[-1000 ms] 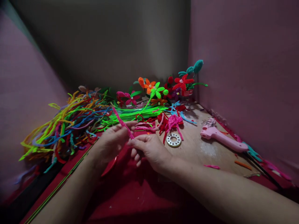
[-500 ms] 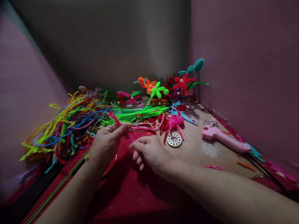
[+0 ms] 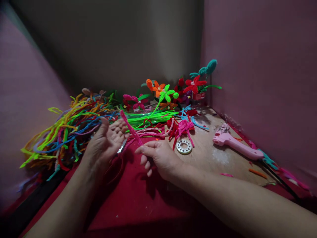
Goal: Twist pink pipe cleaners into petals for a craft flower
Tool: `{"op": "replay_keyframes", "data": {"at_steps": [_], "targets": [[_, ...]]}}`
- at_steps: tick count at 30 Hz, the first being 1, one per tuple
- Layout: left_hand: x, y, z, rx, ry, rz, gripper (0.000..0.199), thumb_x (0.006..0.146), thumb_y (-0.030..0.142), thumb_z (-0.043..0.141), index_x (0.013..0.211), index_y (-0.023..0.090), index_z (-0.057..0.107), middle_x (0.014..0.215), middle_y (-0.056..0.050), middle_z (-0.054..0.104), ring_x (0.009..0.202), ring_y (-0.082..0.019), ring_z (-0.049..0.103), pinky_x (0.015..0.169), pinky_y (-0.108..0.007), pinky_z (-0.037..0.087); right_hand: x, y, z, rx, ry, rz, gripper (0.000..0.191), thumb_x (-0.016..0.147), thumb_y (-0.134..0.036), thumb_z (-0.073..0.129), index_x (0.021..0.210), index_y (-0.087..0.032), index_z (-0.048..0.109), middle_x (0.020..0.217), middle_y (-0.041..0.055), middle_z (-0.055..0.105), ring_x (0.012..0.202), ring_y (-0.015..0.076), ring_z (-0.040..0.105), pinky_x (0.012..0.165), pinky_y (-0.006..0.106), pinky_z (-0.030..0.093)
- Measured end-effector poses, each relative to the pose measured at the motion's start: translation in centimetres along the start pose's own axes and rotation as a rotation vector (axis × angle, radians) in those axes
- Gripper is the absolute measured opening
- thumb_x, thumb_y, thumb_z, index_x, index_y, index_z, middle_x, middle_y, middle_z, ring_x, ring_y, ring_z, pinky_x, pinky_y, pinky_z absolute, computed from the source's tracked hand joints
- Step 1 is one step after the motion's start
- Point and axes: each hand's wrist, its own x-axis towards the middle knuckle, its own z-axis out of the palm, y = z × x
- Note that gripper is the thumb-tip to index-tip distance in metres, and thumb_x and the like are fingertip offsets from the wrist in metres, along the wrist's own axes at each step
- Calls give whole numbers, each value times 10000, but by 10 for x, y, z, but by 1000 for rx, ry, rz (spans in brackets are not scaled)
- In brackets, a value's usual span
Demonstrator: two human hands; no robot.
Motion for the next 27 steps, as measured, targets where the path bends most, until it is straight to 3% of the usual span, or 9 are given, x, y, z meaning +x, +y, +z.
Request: {"op": "replay_keyframes", "data": {"at_steps": [2,4,10,14,18,22,27], "targets": [[-7,-8,5,195,-142,-202,250,650,310,717,770,102,648,684,-40,618,541,-89,546,470,-181,422,2,-2,-4,27,-9,-39,189,746,-305,605,785,-120,617,497,-33,541,359,56,462,310,163,373],[-17,-16,12,356,-237,-261,177,657,252,713,685,95,636,579,-15,576,465,-66,487,437,-175,366,4,-2,-6,37,-32,-48,213,740,-327,615,770,-116,608,496,-31,540,360,57,463,314,165,377],[-28,-24,23,381,-113,-173,151,638,249,717,632,130,625,552,4,574,478,-79,501,486,-204,376,7,3,-5,59,-43,-50,198,778,-310,570,761,-113,586,536,-2,578,398,81,509,350,194,425],[-24,-21,19,420,-51,-104,195,643,259,707,560,125,593,483,32,496,430,-50,412,430,-188,311,6,1,-3,28,-23,-34,159,783,-262,537,748,-111,574,563,26,605,409,94,525,367,208,437],[-24,-18,20,424,-32,-108,235,638,264,698,510,119,565,442,34,460,390,-43,363,388,-190,259,5,-1,-4,6,-11,-59,218,780,-320,539,755,-109,588,622,50,622,458,102,537,418,235,457],[-28,-17,26,459,-42,-109,220,640,244,688,502,122,567,408,34,448,366,-43,345,378,-188,248,3,-5,-3,-116,81,-151,202,744,-320,583,757,-120,613,650,23,598,476,76,505,448,215,428],[-30,-19,27,592,-4,-63,282,672,252,656,459,137,512,389,41,420,356,-45,327,384,-196,235,-1,-8,0,-415,304,-341,113,725,-254,589,738,-143,609,655,9,576,567,104,515,543,247,426]]}}
